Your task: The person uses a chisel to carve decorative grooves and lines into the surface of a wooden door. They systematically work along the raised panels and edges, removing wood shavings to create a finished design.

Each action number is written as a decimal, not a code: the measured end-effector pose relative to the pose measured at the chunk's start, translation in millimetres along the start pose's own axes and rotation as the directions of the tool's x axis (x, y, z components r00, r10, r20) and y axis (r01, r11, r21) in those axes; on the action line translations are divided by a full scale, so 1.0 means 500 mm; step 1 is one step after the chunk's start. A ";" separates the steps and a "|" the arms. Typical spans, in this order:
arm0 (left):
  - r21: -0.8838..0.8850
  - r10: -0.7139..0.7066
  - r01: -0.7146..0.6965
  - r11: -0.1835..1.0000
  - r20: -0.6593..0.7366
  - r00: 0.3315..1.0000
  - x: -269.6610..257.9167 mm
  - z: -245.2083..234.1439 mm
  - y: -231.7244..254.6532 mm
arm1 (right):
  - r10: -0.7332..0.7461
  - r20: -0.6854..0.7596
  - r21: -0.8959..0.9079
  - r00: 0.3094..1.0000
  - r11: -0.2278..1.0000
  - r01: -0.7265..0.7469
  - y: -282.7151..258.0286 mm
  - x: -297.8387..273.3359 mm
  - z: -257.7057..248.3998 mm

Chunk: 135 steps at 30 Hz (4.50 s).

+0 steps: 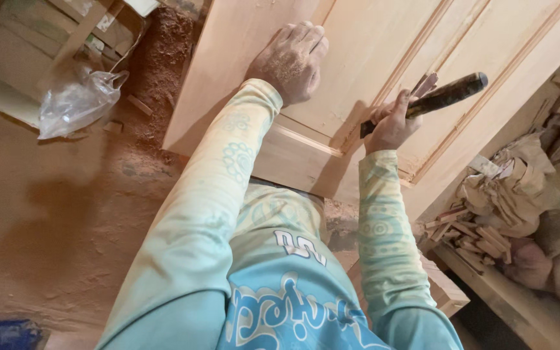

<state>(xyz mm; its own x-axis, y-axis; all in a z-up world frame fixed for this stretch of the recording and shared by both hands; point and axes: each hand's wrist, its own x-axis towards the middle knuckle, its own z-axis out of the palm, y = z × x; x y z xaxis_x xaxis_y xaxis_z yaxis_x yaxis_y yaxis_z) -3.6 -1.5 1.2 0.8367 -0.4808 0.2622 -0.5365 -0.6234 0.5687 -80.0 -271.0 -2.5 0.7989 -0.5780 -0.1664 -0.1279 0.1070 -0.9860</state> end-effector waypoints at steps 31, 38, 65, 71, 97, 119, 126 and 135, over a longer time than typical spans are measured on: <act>0.020 0.048 -0.047 0.999 -0.017 0.999 0.003 0.004 -0.014 | 0.038 -0.031 -0.146 0.999 0.988 -0.042 0.046 -0.115 -0.018; -0.015 0.020 -0.019 1.000 0.072 0.997 0.009 -0.008 -0.006 | 0.123 -0.026 -0.090 0.992 0.988 -0.125 0.016 -0.115 -0.001; 0.010 0.038 -0.038 0.999 -0.019 0.999 0.003 0.002 -0.009 | 0.004 -0.059 -0.127 0.998 0.992 -0.012 0.054 -0.105 -0.021; 0.025 0.044 -0.043 0.999 -0.035 0.998 0.006 -0.007 -0.006 | 0.062 -0.077 -0.093 0.995 0.993 -0.069 0.046 -0.113 -0.018; -0.007 0.024 -0.024 1.000 0.014 1.000 0.025 -0.029 -0.004 | 0.275 -0.020 -0.236 0.961 0.933 -0.272 -0.016 -0.111 0.015; -0.273 0.158 -0.120 0.954 0.123 0.980 0.056 -0.127 0.125 | -0.112 0.483 -0.615 0.869 0.662 0.428 -0.134 -0.213 0.070; -0.039 0.049 -0.032 0.999 0.667 0.743 0.012 -0.156 0.090 | -0.188 0.558 -0.549 0.809 0.647 0.529 -0.085 -0.234 0.076; -0.101 0.132 -0.088 0.991 0.626 0.769 -0.031 -0.114 0.064 | -0.245 0.484 -0.617 0.840 0.585 0.526 -0.063 -0.246 0.066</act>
<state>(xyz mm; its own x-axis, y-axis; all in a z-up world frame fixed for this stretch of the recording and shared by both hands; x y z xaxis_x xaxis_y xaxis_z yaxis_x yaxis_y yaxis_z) -27.3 21.3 59.5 0.5039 -0.8376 -0.2111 -0.5940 -0.5134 0.6194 -155.1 -176.4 49.2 0.9869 -0.1205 0.1076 -0.0173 -0.7410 -0.6713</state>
